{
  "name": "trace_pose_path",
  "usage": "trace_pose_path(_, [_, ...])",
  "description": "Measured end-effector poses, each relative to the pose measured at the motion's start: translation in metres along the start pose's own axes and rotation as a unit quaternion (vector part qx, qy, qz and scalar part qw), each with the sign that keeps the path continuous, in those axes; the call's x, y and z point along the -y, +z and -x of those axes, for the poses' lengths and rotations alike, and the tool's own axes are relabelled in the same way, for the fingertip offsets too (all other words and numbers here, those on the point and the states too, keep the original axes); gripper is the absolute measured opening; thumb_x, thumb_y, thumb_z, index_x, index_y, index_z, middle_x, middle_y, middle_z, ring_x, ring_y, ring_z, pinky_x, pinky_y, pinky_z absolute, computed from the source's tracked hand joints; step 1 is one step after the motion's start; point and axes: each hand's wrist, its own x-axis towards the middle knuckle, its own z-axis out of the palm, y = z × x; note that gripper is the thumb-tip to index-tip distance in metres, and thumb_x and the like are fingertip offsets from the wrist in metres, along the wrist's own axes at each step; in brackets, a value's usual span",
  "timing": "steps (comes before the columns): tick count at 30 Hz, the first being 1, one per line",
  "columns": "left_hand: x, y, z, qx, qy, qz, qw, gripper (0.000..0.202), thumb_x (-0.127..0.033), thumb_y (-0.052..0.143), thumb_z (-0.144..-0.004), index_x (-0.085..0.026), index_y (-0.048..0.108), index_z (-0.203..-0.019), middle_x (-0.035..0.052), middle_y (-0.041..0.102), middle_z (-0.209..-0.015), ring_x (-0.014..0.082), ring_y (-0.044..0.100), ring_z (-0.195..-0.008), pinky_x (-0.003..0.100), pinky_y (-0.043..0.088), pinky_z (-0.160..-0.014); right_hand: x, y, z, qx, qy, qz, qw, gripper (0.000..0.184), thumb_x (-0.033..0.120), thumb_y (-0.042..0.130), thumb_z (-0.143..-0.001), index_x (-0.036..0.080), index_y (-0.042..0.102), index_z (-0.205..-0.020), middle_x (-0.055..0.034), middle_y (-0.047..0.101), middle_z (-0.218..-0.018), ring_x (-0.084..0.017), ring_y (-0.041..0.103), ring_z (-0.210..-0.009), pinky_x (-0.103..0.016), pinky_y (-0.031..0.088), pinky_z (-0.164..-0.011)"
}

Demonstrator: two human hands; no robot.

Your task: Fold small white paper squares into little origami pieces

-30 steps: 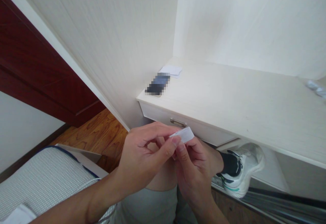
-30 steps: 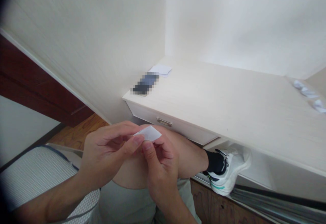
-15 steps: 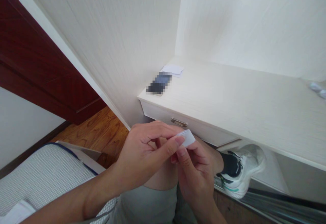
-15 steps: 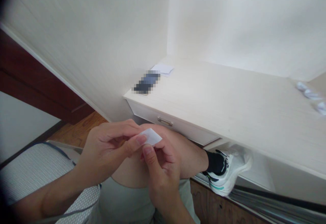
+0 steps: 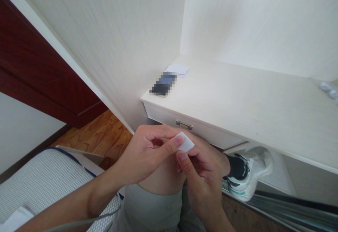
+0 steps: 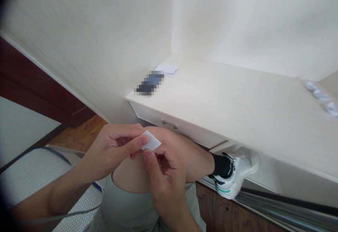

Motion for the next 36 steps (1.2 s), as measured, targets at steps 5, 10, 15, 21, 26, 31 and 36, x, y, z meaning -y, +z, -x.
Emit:
trace_pose_path(5, [0.006, -0.002, -0.001, 0.021, -0.016, 0.011, 1.000, 0.026, -0.022, 0.068, -0.098, -0.018, 0.079, -0.075, -0.0051, 0.055, -0.060, 0.0054, 0.059, -0.059, 0.012, 0.044, -0.054, 0.000, -0.004, 0.000, 0.026, 0.008, 0.022, 0.999, 0.023, 0.017, 0.065, -0.095, 0.021, 0.067, -0.073, 0.0044, 0.057, -0.062, -0.010, 0.051, -0.058, -0.020, 0.039, -0.051])
trace_pose_path(10, [0.009, -0.005, -0.001, 0.030, -0.005, 0.017, 0.999, 0.018, -0.017, 0.070, -0.096, -0.024, 0.085, -0.090, -0.0040, 0.069, -0.068, 0.0085, 0.069, -0.071, 0.014, 0.052, -0.065, 0.000, -0.008, 0.000, 0.038, -0.022, 0.060, 0.997, 0.022, 0.015, 0.064, -0.095, 0.021, 0.067, -0.074, 0.0029, 0.061, -0.066, -0.012, 0.055, -0.061, -0.022, 0.045, -0.057])
trace_pose_path(15, [0.010, -0.006, 0.007, 0.030, 0.094, -0.037, 0.994, 0.024, -0.011, 0.072, -0.093, -0.026, 0.085, -0.105, 0.0027, 0.083, -0.096, 0.0146, 0.076, -0.091, 0.023, 0.058, -0.084, 0.003, -0.021, 0.002, 0.063, -0.117, 0.190, 0.973, 0.016, 0.009, 0.064, -0.093, 0.021, 0.069, -0.084, 0.0016, 0.067, -0.071, -0.011, 0.060, -0.062, -0.021, 0.048, -0.058])
trace_pose_path(21, [0.010, -0.011, 0.015, 0.070, 0.216, -0.079, 0.971, 0.039, -0.009, 0.074, -0.091, -0.029, 0.077, -0.124, 0.0076, 0.083, -0.110, 0.0202, 0.079, -0.098, 0.032, 0.062, -0.088, 0.012, -0.033, -0.004, 0.117, -0.229, 0.244, 0.935, 0.025, -0.002, 0.060, -0.086, 0.020, 0.071, -0.089, -0.0044, 0.075, -0.084, -0.013, 0.071, -0.077, -0.019, 0.055, -0.069])
trace_pose_path(26, [0.006, -0.012, 0.014, 0.092, 0.270, -0.084, 0.955, 0.032, -0.007, 0.072, -0.091, -0.015, 0.077, -0.121, 0.0152, 0.082, -0.104, 0.0206, 0.079, -0.093, 0.032, 0.062, -0.084, 0.011, -0.037, -0.005, 0.117, -0.264, 0.245, 0.926, 0.032, -0.006, 0.059, -0.082, 0.019, 0.073, -0.096, -0.0057, 0.077, -0.087, -0.014, 0.073, -0.078, -0.022, 0.058, -0.070])
trace_pose_path(31, [0.004, -0.009, 0.016, 0.055, 0.227, -0.097, 0.967, 0.036, -0.009, 0.079, -0.086, -0.028, 0.078, -0.116, 0.0071, 0.084, -0.101, 0.0209, 0.079, -0.087, 0.034, 0.062, -0.080, 0.009, -0.040, -0.001, 0.118, -0.257, 0.243, 0.928, 0.038, -0.006, 0.061, -0.081, 0.022, 0.075, -0.104, -0.0054, 0.078, -0.088, -0.017, 0.074, -0.076, -0.026, 0.060, -0.067])
trace_pose_path(36, [0.006, -0.004, 0.023, 0.009, 0.204, -0.073, 0.976, 0.020, -0.011, 0.083, -0.083, -0.027, 0.080, -0.095, 0.0039, 0.084, -0.088, 0.0203, 0.078, -0.075, 0.036, 0.061, -0.074, 0.007, -0.039, 0.001, 0.112, -0.231, 0.226, 0.940, 0.037, -0.004, 0.063, -0.081, 0.023, 0.077, -0.103, -0.0055, 0.078, -0.086, -0.018, 0.074, -0.075, -0.027, 0.060, -0.066])
